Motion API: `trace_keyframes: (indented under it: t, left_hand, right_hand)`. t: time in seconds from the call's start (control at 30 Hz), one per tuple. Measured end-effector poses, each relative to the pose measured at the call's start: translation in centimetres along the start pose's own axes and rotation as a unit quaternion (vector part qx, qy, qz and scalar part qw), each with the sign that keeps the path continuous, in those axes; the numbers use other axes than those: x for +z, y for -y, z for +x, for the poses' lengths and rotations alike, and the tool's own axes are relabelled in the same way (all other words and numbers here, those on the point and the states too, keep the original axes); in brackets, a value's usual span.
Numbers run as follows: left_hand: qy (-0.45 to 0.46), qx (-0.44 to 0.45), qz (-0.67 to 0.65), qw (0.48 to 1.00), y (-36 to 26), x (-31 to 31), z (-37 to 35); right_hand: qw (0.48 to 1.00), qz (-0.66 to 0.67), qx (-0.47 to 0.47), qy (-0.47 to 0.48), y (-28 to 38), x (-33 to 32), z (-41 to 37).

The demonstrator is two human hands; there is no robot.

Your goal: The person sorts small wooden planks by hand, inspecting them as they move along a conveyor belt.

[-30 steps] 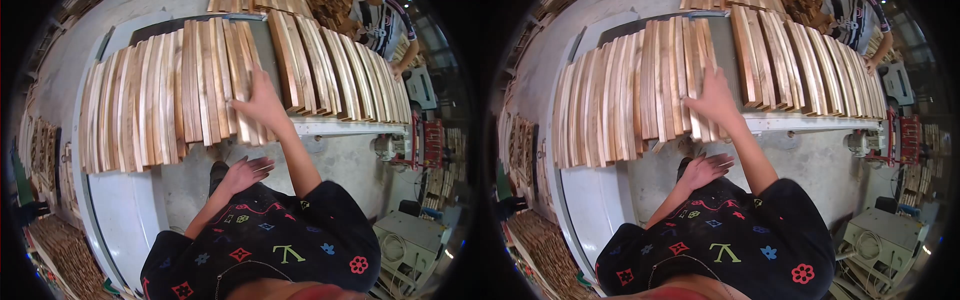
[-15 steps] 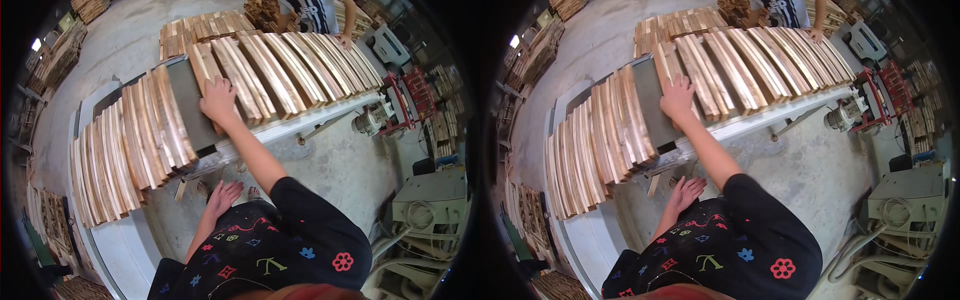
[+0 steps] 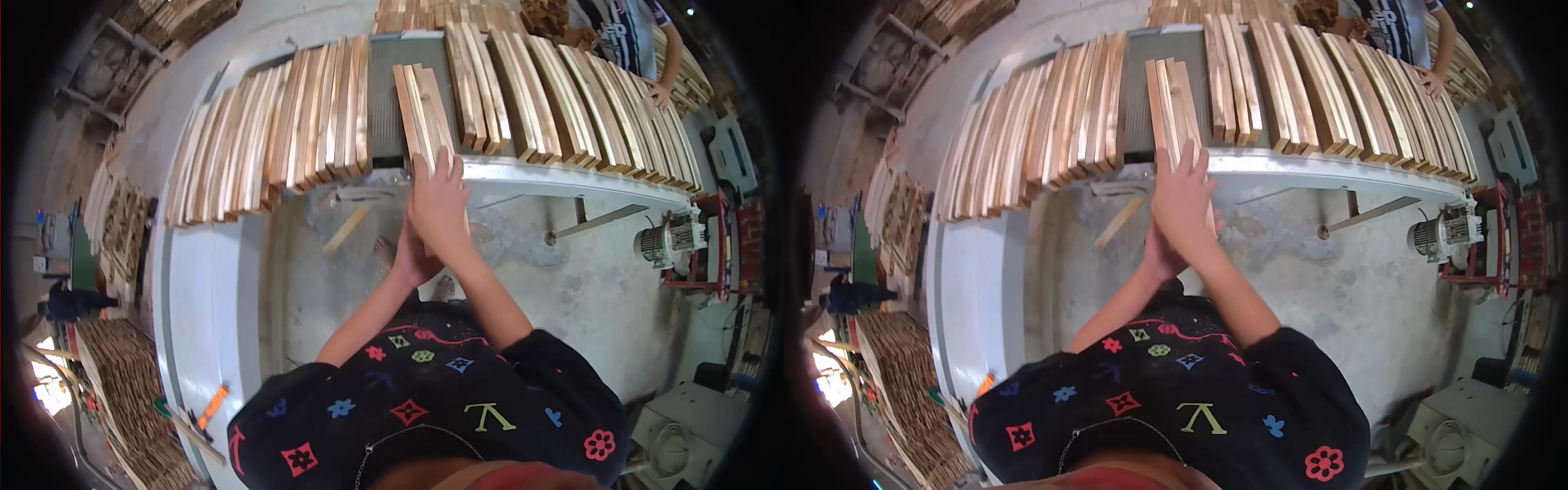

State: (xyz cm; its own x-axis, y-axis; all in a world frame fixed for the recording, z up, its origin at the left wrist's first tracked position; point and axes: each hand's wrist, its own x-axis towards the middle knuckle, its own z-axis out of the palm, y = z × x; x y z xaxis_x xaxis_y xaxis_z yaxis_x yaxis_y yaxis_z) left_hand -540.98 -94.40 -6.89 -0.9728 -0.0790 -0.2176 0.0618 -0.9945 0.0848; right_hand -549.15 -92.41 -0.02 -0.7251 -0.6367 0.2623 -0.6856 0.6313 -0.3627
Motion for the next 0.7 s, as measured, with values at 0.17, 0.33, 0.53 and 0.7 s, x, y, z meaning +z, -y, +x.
trace_keyframes:
  t: [0.17, 0.33, 0.53, 0.7]
  left_hand:
    - [-0.075, -0.055, 0.049, 0.995, 1.5, -2.6, -4.2]
    - [-0.019, -0.07, 0.094, 0.993, 1.4, -3.1, -6.1]
    - [-0.01, -0.117, 0.079, 0.99, 0.8, -4.5, -5.0]
    - [-0.049, -0.127, 0.123, 0.983, 0.6, -4.6, -4.5]
  right_hand:
    - [0.981, 0.19, -0.008, -0.033, -3.0, -3.6, -5.9]
    - [0.816, 0.534, 0.187, 0.119, -6.7, -0.6, -5.8]
    - [0.789, 0.576, 0.169, 0.132, -8.6, 0.1, -5.0]
    - [0.78, 0.577, 0.211, 0.114, -7.3, 0.4, -4.2]
